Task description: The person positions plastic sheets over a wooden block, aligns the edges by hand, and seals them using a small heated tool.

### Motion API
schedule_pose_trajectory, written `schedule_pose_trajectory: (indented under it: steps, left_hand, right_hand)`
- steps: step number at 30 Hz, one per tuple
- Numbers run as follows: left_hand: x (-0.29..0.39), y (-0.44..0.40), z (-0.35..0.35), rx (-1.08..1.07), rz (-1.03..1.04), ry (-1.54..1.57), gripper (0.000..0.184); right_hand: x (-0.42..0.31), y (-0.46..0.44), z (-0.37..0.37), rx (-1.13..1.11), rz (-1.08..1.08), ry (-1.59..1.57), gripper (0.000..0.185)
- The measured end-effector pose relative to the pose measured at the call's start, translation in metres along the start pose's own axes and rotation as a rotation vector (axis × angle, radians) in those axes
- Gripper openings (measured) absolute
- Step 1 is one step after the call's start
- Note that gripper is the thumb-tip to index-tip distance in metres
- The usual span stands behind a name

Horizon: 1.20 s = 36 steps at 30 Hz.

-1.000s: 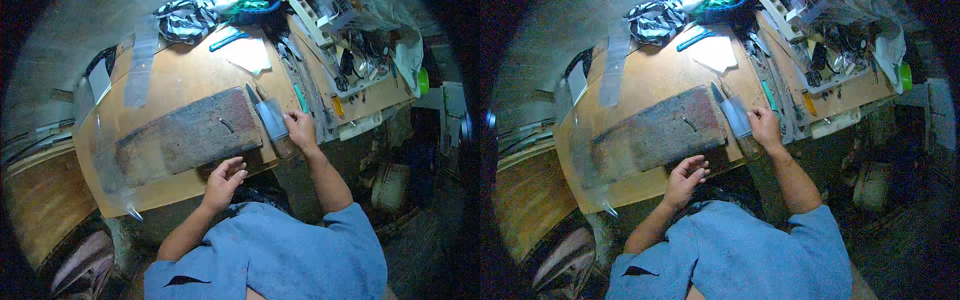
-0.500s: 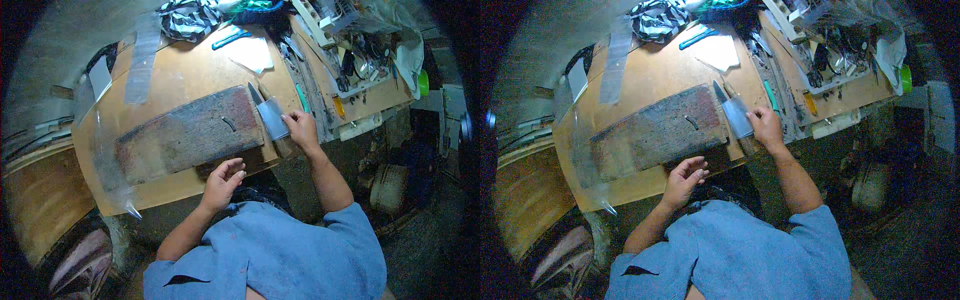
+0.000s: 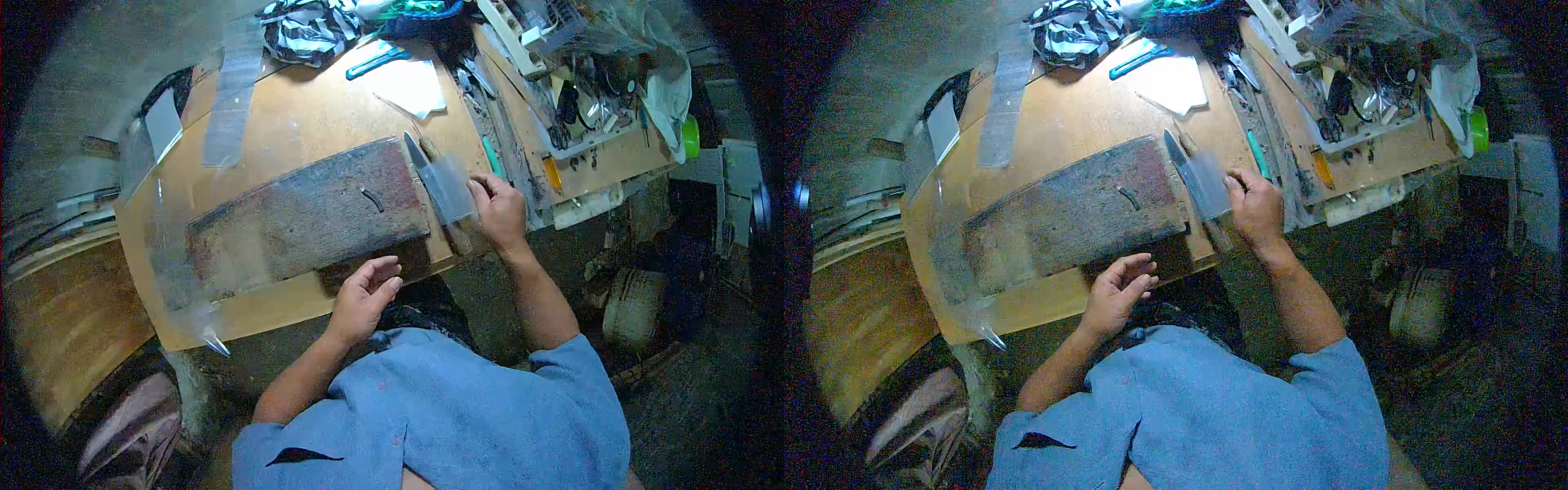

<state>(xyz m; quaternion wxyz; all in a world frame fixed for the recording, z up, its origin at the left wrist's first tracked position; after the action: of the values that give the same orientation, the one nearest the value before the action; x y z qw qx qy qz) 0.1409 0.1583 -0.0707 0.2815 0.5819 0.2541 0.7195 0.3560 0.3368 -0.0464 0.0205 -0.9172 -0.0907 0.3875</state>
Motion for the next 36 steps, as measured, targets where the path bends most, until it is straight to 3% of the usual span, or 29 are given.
schedule_pose_trajectory:
  steps: [4,8,14,16,20,25,28,32,36]
  left_hand:
    - [0.006,-0.001,0.004,-0.006,0.010,-0.014,0.037]
    - [0.010,-0.007,0.009,-0.036,0.012,-0.007,0.037]
    - [0.038,-0.026,0.029,-0.053,0.040,0.009,0.038]
    - [0.045,-0.034,0.035,-0.053,0.036,0.103,0.040]
    - [0.063,-0.041,0.048,-0.054,0.087,0.203,0.041]
    - [0.049,-0.046,0.043,-0.075,0.103,0.220,0.015]
    - [0.040,-0.037,0.042,-0.101,0.017,0.169,0.015]
    - [0.029,-0.033,0.039,-0.101,-0.048,0.072,0.019]
    - [0.025,-0.036,0.029,-0.010,-0.030,0.142,0.024]
  right_hand:
    - [0.007,-0.001,0.003,-0.052,0.196,-0.217,0.015]
    - [0.009,-0.001,0.001,-0.072,0.170,-0.261,0.015]
    - [0.018,0.002,-0.001,-0.060,0.272,-0.635,0.014]
    - [0.019,0.014,-0.001,-0.112,0.467,-0.772,0.014]
    - [-0.006,0.037,-0.001,-0.242,0.443,-0.815,0.011]
    - [-0.033,0.073,0.021,-0.419,0.447,-0.894,0.016]
    - [-0.029,0.090,0.041,-0.356,0.606,-1.064,0.022]
    - [-0.039,0.091,0.046,-0.463,0.502,-0.999,0.019]
    - [-0.033,0.088,0.049,-0.468,0.557,-0.909,0.016]
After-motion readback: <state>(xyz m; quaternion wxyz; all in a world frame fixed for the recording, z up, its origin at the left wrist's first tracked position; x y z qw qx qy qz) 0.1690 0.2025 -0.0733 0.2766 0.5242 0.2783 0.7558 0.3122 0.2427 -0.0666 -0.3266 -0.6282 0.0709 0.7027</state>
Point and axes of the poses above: each hand's wrist, its own y-axis away from the middle knuckle, its own z-axis out of the palm, x = y × z, the point moved 10 cm from there along -y, towards the middle knuckle, and after that the axes turned 6 degrees about -z, right-handed, at the moved point
